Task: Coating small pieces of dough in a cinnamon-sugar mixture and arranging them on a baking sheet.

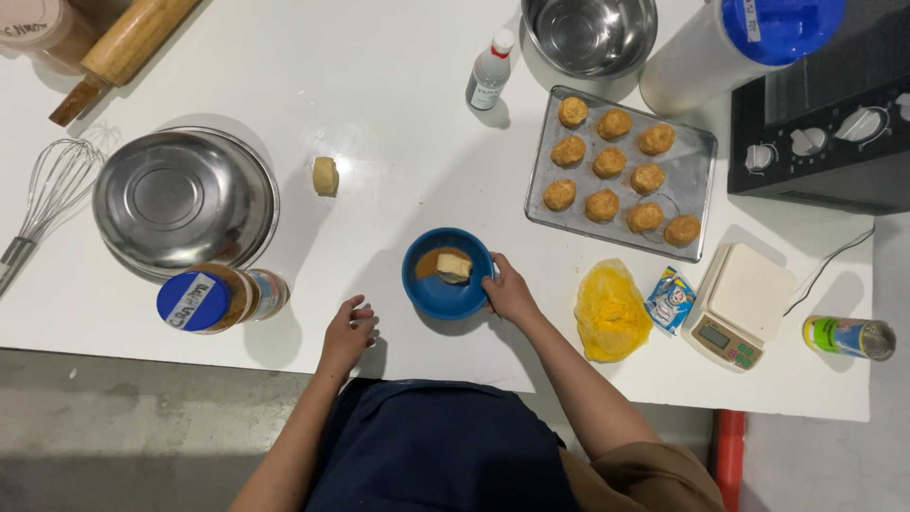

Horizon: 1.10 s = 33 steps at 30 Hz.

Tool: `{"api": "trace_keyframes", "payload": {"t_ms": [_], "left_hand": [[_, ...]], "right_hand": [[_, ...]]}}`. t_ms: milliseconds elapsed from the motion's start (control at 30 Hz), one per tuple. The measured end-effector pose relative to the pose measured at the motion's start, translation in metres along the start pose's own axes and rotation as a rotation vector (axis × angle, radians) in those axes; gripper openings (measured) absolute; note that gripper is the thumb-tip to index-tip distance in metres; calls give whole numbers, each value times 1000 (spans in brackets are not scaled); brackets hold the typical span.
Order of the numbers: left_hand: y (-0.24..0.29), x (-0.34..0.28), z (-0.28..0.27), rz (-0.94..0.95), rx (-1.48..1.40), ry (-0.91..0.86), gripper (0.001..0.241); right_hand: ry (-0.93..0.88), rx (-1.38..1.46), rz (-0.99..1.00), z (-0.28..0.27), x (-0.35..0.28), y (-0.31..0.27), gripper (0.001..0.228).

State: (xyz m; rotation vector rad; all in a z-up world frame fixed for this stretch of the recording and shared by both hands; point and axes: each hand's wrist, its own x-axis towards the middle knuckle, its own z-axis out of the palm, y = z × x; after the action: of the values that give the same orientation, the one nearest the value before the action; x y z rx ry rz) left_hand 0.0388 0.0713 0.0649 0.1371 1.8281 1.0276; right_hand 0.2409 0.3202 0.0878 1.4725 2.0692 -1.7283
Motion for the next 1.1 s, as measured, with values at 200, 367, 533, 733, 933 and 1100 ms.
{"api": "trace_keyframes", "payload": {"t_ms": [200, 367, 533, 733, 933, 1100], "left_hand": [[-3, 1, -2, 7, -6, -15, 57], [-10, 6, -3, 6, -7, -22, 57], [-26, 15, -2, 27, 48, -32, 57], [-27, 18, 4, 71, 70, -36, 57], [-39, 24, 7, 73, 86, -49, 59], [-25, 20, 17, 115, 94, -87, 61]], "right_hand": [[-29, 45, -2, 2, 1, 3, 50], [-85, -5, 18, 3, 3, 7, 50], [-57, -2, 43, 6, 4, 8, 53], [260, -420, -110, 14, -13, -13, 57], [322, -448, -752, 38, -18, -19, 39], [262, -580, -643, 58, 0, -36, 60]]}}
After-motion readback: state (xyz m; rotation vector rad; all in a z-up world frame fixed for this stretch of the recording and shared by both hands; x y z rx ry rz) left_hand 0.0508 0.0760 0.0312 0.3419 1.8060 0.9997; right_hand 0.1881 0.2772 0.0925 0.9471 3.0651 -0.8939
